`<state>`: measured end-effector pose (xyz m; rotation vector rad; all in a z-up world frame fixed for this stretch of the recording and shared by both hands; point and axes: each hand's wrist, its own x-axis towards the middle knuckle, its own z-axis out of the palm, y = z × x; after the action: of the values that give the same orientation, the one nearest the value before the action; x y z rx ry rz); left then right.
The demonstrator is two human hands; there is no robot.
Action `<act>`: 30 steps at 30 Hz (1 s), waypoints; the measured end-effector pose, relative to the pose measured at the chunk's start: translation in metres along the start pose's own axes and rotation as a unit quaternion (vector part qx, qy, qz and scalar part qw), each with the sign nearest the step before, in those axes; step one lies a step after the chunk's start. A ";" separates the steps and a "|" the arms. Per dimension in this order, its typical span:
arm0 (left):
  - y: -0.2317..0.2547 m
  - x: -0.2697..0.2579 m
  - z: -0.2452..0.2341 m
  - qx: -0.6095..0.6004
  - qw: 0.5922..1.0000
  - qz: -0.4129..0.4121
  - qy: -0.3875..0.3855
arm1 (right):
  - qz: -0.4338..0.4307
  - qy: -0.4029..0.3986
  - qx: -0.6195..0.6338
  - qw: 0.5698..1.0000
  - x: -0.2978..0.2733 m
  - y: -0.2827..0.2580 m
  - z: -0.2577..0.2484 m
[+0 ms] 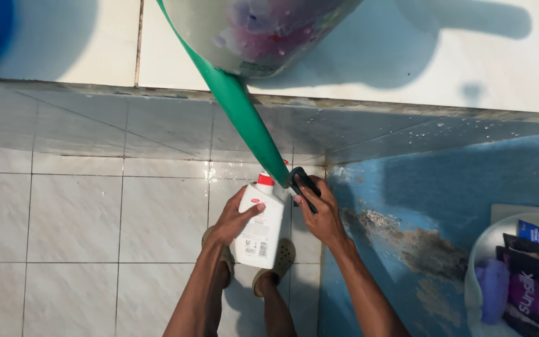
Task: Washing and rinsing plastic bottles in a bathroom using a hose, a small bucket, and a brush.
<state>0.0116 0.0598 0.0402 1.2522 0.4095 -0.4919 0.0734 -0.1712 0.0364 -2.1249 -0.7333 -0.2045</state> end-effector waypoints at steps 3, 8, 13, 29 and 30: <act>0.012 -0.002 0.016 0.036 0.999 0.000 0.016 | 0.016 0.005 0.013 1.000 0.003 -0.010 0.004; 0.038 -0.015 0.038 0.060 0.997 -0.014 0.045 | 0.043 -0.022 0.042 0.998 0.002 -0.009 -0.001; 0.023 -0.003 0.031 0.057 0.997 -0.001 0.055 | 0.091 -0.065 0.088 0.990 -0.002 0.002 -0.011; 0.019 0.028 0.038 0.175 0.984 0.021 0.038 | -0.015 -0.063 -0.041 0.997 0.005 -0.014 0.008; 0.024 0.027 0.035 0.175 0.984 0.023 0.038 | -0.017 -0.063 -0.043 0.997 0.002 -0.013 0.005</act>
<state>0.0482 0.0288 0.0540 1.6204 0.3663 -0.4907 0.0670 -0.1604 0.0435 -2.2242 -0.8482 -0.1241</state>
